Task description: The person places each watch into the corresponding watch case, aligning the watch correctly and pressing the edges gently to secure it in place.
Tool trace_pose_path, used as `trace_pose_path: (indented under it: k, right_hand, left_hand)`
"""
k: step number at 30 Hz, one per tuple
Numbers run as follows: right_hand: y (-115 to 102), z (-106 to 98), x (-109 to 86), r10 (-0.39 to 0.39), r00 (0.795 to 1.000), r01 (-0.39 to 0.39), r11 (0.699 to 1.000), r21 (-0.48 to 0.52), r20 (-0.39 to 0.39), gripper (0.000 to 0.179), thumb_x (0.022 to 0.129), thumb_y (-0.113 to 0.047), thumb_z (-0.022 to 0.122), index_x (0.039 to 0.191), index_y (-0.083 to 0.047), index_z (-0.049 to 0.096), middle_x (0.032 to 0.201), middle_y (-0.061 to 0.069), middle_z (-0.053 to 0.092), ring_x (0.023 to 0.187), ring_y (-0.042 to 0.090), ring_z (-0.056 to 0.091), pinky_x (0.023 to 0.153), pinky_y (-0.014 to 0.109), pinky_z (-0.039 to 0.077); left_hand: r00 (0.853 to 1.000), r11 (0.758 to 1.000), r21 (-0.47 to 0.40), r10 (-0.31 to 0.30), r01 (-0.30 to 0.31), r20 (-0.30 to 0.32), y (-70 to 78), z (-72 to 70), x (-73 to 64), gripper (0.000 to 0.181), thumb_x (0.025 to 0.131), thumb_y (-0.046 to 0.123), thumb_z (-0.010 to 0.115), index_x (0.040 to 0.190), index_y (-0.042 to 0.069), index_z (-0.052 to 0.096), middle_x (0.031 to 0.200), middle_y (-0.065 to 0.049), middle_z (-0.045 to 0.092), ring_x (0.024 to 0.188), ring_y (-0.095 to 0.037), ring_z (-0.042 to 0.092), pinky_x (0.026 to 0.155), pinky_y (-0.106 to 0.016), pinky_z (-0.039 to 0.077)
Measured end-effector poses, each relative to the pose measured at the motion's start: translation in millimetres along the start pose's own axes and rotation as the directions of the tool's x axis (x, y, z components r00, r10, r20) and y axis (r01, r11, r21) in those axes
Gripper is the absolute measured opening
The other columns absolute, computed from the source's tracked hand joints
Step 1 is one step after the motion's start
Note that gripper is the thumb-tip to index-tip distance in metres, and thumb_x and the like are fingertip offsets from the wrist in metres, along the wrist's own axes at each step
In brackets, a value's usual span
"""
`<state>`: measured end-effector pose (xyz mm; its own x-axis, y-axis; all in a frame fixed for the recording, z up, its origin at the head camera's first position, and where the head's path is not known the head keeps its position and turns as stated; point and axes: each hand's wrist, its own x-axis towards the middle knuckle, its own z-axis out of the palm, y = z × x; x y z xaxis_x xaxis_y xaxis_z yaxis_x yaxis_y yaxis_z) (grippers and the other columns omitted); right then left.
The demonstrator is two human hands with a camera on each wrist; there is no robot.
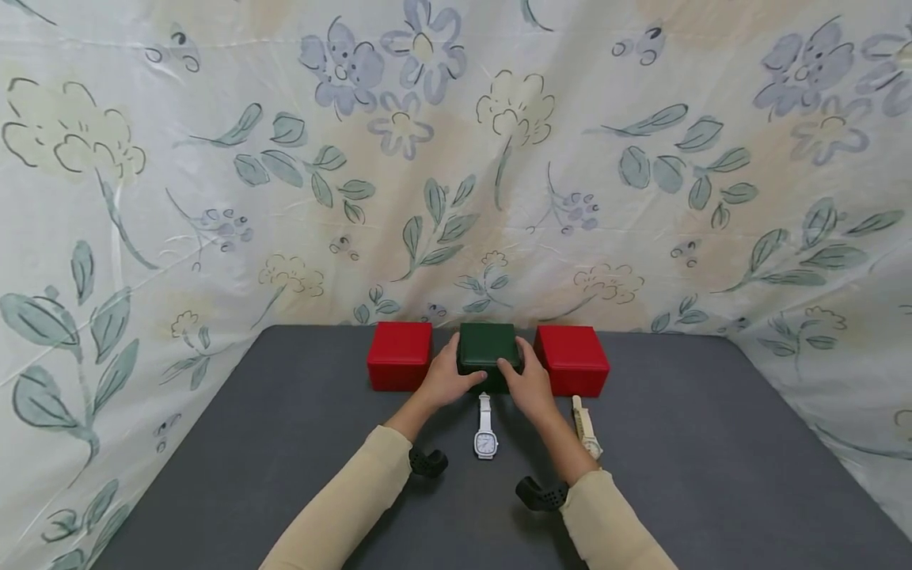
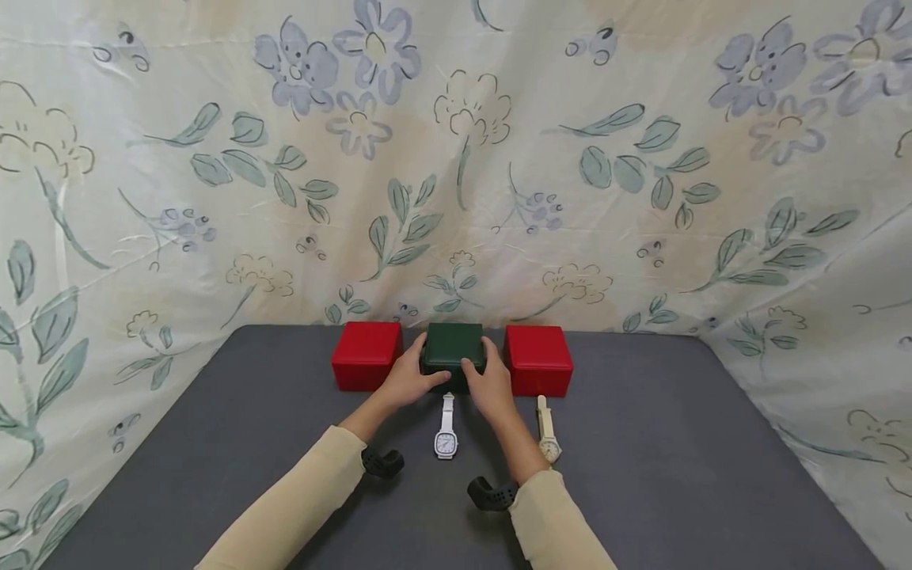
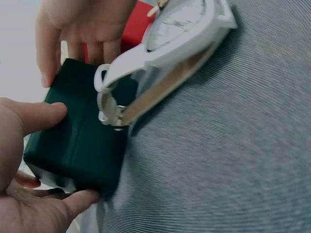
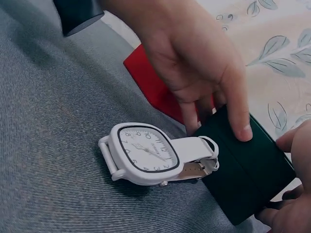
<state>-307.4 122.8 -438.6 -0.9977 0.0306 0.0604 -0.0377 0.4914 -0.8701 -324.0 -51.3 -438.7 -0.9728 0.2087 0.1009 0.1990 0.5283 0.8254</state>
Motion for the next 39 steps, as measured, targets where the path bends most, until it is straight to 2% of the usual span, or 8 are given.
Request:
trace_pose_path:
  k: [6,12,16,22,27,33,36,39]
  right_hand:
    - [7.4,1.9,0.0,-0.012,1.000,0.011,1.000,0.027,0.017,0.081,0.089,-0.038,0.067,0.152,-0.014,0.023,0.149,0.015,0.043,0.129,0.033,0.049,0.104,0.054,0.043]
    - [12.7,3.2,-1.8,-0.021,1.000,0.021,1.000,0.011,0.002,0.084,0.086,-0.028,0.072,0.151,-0.005,0.024,0.149,0.019,0.043,0.132,0.035,0.048,0.107,0.050,0.043]
    - [16.0,4.7,-2.7,-0.023,0.999,0.023,1.000,0.011,-0.029,0.078,0.089,-0.021,0.069,0.150,0.000,0.025,0.151,0.022,0.039,0.136,0.037,0.044,0.107,0.048,0.041]
    - [20.2,8.9,-2.7,-0.046,0.993,0.056,0.995,0.085,-0.107,0.062,0.091,-0.007,0.063,0.146,0.001,0.036,0.145,0.023,0.047,0.131,0.036,0.050,0.105,0.045,0.044]
    - [20.5,11.1,-3.3,-0.038,0.989,0.059,0.987,0.147,-0.145,0.058,0.092,-0.004,0.062,0.145,0.000,0.039,0.144,0.022,0.048,0.131,0.035,0.049,0.106,0.046,0.043]
    - [22.0,12.0,-2.2,-0.032,0.987,0.054,0.989,0.137,-0.155,0.054,0.091,-0.006,0.063,0.142,-0.004,0.047,0.144,0.019,0.050,0.131,0.033,0.050,0.106,0.046,0.044]
    - [23.6,13.4,-1.7,-0.026,0.985,0.044,0.994,0.104,-0.171,0.049,0.089,-0.007,0.066,0.137,-0.007,0.054,0.141,0.016,0.053,0.127,0.031,0.054,0.102,0.046,0.047]
    - [25.6,15.6,-1.0,-0.024,0.984,0.038,0.996,0.077,-0.176,0.047,0.089,-0.009,0.068,0.135,-0.008,0.057,0.140,0.013,0.054,0.124,0.029,0.057,0.101,0.046,0.048]
  left_hand:
    - [1.000,1.000,0.001,0.022,-0.022,0.011,-2.7,2.2,0.9,0.074,0.089,0.026,0.069,0.149,0.010,0.028,0.145,-0.011,0.047,0.127,-0.028,0.049,0.107,-0.049,0.043]
    - [1.000,1.000,-0.015,0.016,-0.016,0.019,-1.2,2.0,1.8,0.068,0.092,0.030,0.065,0.148,0.012,0.030,0.141,-0.011,0.048,0.123,-0.027,0.050,0.105,-0.049,0.044]
    - [0.999,0.999,-0.032,-0.024,0.024,0.023,0.6,1.6,3.9,0.070,0.092,0.034,0.063,0.149,0.011,0.029,0.143,-0.012,0.044,0.126,-0.028,0.046,0.106,-0.051,0.042]
    - [0.996,0.995,-0.032,-0.092,0.092,0.000,3.6,1.0,8.2,0.075,0.092,0.046,0.060,0.150,0.010,0.027,0.146,-0.013,0.041,0.128,-0.029,0.045,0.107,-0.053,0.041]
    - [0.990,0.989,-0.037,-0.141,0.140,-0.029,12.2,-0.9,12.4,0.078,0.091,0.055,0.056,0.148,0.009,0.030,0.145,-0.013,0.043,0.129,-0.029,0.045,0.108,-0.054,0.040]
    - [0.969,0.972,-0.053,-0.233,0.230,-0.076,23.7,-2.8,19.6,0.085,0.086,0.068,0.051,0.147,0.011,0.031,0.147,-0.012,0.044,0.131,-0.031,0.046,0.106,-0.055,0.041]
    - [0.948,0.953,-0.038,-0.304,0.302,-0.098,29.2,-2.3,25.7,0.094,0.083,0.077,0.045,0.151,0.013,0.027,0.150,-0.013,0.041,0.132,-0.034,0.044,0.097,-0.054,0.049]
    - [0.925,0.931,-0.025,-0.365,0.365,-0.103,34.1,-3.8,31.5,0.099,0.081,0.083,0.038,0.153,0.015,0.023,0.152,-0.014,0.038,0.133,-0.038,0.042,0.082,-0.051,0.056]
